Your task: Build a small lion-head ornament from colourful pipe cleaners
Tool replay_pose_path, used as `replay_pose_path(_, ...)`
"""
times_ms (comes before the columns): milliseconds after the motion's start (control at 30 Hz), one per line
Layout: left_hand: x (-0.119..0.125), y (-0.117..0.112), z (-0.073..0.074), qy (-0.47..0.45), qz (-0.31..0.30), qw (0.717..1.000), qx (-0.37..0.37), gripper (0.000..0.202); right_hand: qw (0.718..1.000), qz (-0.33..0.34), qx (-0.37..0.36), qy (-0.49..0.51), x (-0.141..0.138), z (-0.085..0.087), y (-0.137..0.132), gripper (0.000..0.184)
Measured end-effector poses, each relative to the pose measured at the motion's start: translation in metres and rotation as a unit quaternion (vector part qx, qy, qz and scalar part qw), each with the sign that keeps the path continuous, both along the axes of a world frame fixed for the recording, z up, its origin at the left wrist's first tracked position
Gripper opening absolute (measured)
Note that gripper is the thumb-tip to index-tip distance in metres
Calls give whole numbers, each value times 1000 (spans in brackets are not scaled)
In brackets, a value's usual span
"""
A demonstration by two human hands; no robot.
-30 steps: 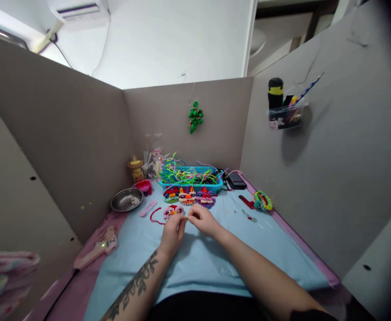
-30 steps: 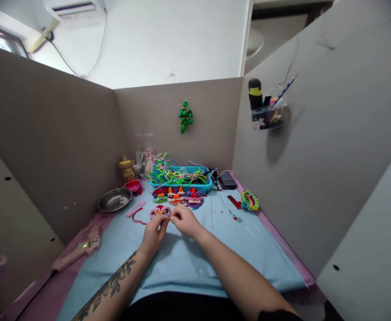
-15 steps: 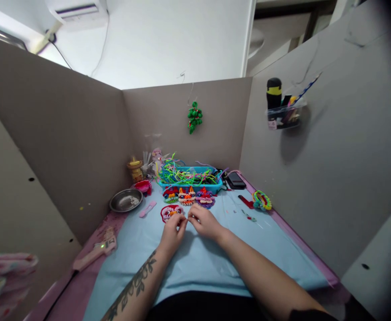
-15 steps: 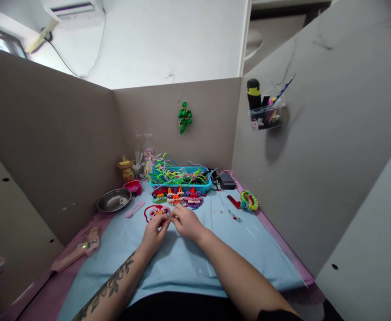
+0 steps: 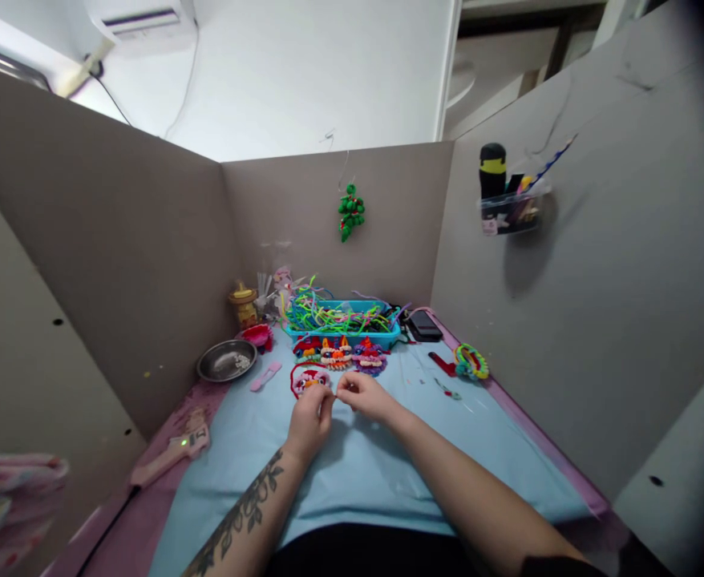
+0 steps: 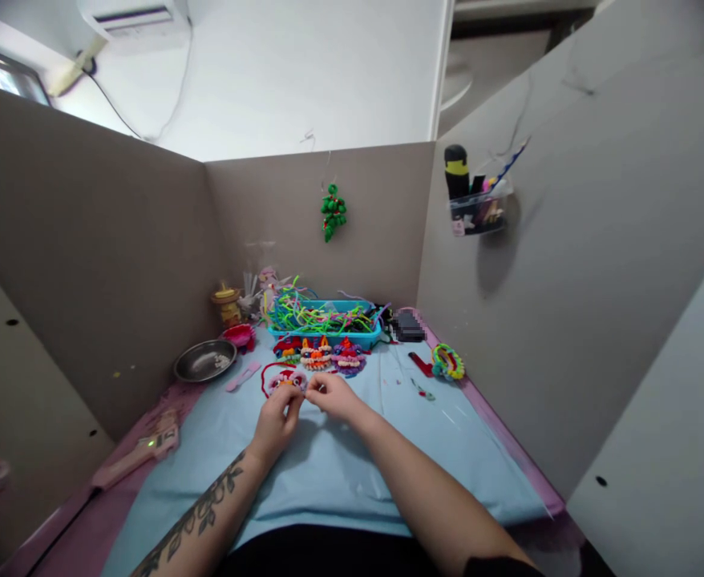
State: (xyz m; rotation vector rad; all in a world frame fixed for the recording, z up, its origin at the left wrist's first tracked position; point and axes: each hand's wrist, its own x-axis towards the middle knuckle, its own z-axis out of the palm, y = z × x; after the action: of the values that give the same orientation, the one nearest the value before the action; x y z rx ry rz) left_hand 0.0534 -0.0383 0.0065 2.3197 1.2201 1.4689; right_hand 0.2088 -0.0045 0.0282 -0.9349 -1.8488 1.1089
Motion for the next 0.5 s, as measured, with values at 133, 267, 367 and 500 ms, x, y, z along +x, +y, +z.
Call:
replay_pose_path(133,-1,2,0,-45,24,998,-47,10,974,-50,218,-36,-1,3,-6,12)
replay_pose_path(267,-1,2,1,-64,18,996,-67,11,939,-38,331,-82,1,0,-10,8)
replay_pose_path(367,-1,2,1,-72,13,995,-70,12,921,-49,374,-98,2,-3,-9,12)
replay_pose_path(500,-1,2,1,-70,6,995,-71,12,906,-68,403,-113,2,-5,-7,14)
